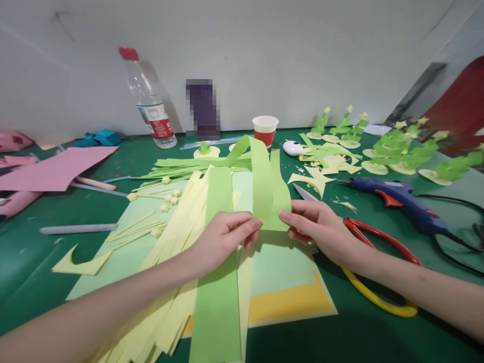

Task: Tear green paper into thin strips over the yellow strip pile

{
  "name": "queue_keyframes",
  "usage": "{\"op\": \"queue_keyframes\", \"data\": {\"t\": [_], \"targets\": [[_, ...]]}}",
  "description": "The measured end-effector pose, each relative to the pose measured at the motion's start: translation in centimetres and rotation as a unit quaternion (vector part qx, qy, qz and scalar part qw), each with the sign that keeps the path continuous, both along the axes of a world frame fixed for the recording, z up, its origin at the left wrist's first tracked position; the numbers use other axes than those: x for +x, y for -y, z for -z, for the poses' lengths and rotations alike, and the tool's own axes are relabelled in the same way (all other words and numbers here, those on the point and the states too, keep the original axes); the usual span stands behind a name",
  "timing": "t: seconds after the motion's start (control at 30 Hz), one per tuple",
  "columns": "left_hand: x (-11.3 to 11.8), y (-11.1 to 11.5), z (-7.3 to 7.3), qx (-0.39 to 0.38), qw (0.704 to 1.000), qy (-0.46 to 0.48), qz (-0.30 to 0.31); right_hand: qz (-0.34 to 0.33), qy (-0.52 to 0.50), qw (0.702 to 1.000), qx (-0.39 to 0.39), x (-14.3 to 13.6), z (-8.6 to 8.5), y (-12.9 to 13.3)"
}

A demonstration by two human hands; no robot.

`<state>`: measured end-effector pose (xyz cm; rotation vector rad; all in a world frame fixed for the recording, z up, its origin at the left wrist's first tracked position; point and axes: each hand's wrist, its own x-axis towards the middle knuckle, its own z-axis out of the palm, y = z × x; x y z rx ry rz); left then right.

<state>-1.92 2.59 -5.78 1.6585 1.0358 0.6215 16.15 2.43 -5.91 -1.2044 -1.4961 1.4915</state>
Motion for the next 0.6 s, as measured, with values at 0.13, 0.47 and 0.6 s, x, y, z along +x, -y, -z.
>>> {"op": "queue_keyframes", "data": {"t": [0.13, 0.47, 0.6], "targets": [[-0.1, 0.0, 0.0, -0.008, 1.0, 0.014, -0.011, 0.009, 0.003, 1.0, 0.011, 0.0, 0.2, -0.1], [-0.2, -0.4, 0.4, -0.011, 0.996, 0.051, -0.072, -0.133, 0.115, 0.982, -0.063, 0.5, -1.0, -0.2], [-0.3, -0.2, 0.1, -0.017, 0.998, 0.055, -0.04, -0.258, 0.216, 0.938, -0.083, 0.9, -2.7, -0.2]]}}
